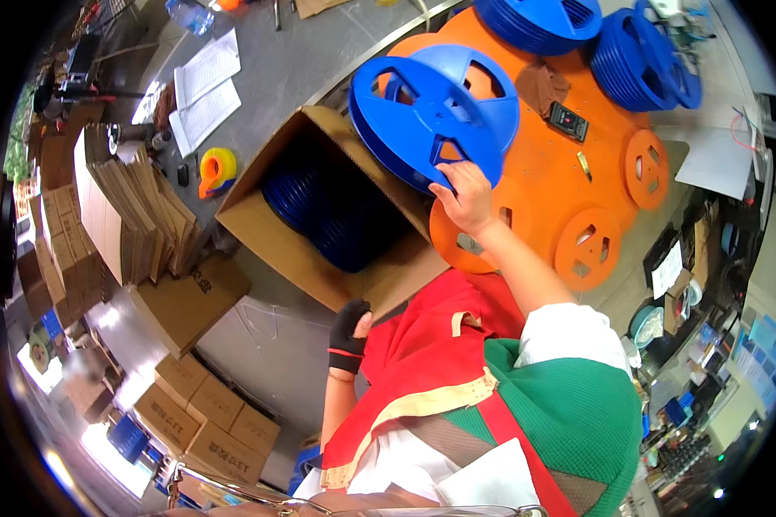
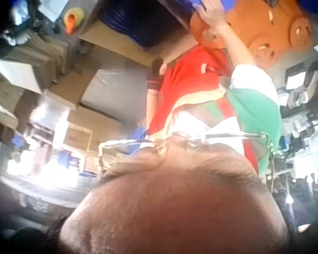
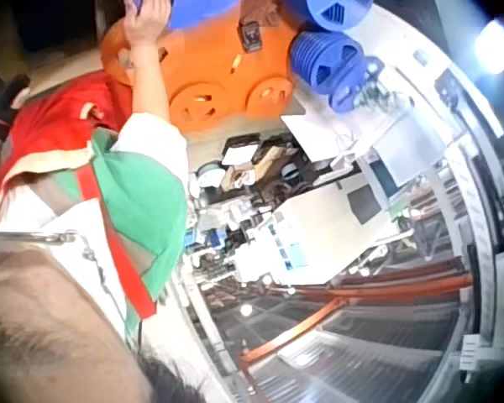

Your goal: The person packs blue plastic reels into a cardboard box by hand, moving them from a workbench and organizing them inside the box.

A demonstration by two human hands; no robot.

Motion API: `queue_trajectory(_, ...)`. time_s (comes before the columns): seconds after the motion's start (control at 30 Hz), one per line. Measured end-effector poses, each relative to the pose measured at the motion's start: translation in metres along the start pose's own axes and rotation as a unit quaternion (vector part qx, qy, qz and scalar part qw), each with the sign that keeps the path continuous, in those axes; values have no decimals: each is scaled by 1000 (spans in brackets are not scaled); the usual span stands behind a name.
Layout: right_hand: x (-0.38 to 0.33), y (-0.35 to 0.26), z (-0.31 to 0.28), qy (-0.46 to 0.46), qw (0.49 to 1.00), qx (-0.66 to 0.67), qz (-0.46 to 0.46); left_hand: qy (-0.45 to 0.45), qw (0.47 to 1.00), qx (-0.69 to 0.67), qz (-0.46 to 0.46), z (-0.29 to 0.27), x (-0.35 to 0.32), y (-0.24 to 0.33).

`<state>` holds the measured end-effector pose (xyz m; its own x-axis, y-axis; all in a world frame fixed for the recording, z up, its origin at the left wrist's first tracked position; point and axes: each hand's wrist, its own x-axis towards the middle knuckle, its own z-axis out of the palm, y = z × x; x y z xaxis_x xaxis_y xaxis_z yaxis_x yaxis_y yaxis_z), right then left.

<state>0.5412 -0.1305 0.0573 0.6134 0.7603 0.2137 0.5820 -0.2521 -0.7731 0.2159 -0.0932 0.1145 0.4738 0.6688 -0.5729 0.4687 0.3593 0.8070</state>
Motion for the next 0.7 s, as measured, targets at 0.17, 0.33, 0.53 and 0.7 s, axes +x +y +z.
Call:
queue_trajectory(0.17, 5, -36, -48, 108, 714, 580, 378, 62, 946, -290, -130, -12, 54, -6)
queue_trajectory(0.33, -19, -5, -29, -7, 518, 723, 457, -31, 862, -503, -58, -5, 92, 59)
queue_trajectory(0.53, 0, 54, 20, -117, 882, 283, 358, 87, 873, -477, -44, -23, 95, 53)
queue_trajectory(0.7, -8, 114, 44, -230, 917, -292, 147, 248, 849, -461, -70, -10, 75, 82)
